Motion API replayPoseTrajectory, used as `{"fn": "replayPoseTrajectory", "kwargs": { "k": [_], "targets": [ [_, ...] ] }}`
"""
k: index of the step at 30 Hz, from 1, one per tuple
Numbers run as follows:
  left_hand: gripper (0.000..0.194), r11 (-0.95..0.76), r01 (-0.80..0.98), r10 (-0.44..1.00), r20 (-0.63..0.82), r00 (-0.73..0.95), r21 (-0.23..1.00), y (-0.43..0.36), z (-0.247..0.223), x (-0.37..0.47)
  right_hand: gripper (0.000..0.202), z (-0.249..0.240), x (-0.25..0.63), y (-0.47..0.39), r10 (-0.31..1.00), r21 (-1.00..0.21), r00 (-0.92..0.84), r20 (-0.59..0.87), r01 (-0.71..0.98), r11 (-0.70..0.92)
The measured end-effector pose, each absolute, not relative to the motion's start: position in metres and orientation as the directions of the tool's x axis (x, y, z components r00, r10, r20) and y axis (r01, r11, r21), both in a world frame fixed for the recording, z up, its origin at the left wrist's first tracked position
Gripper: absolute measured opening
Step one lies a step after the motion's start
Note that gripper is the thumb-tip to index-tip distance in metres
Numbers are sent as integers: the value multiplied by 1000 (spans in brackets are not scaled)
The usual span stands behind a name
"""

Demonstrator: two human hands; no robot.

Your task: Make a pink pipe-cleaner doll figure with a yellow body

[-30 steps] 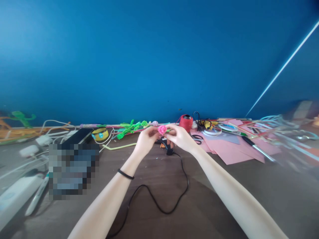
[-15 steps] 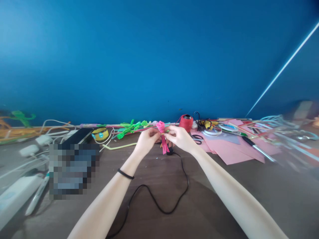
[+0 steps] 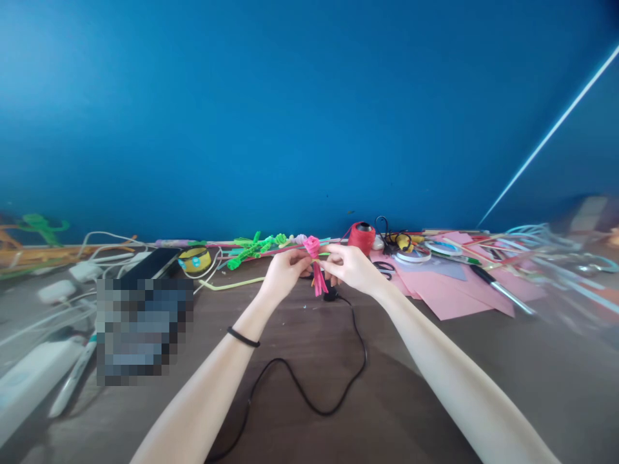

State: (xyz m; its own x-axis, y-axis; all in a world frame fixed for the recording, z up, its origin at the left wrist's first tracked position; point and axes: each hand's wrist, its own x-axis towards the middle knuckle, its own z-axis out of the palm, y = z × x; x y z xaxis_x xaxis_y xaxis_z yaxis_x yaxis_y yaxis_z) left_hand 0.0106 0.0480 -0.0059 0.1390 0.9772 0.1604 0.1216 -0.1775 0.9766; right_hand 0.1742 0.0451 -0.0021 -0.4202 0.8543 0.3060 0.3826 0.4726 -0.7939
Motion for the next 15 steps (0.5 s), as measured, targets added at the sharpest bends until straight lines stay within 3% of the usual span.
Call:
{"fn": "replayPoseTrajectory", "kwargs": {
  "k": [8,15],
  "targets": [
    [16,-208,230,972,176,153,951,48,-7,9,31,-3,175,46,845,-789,-432,315,376,486],
    [21,-291,456,955,228,189,841,46,-7,7,24,-6,176,48,804,-628,-420,422,505,593]
  ]
}}
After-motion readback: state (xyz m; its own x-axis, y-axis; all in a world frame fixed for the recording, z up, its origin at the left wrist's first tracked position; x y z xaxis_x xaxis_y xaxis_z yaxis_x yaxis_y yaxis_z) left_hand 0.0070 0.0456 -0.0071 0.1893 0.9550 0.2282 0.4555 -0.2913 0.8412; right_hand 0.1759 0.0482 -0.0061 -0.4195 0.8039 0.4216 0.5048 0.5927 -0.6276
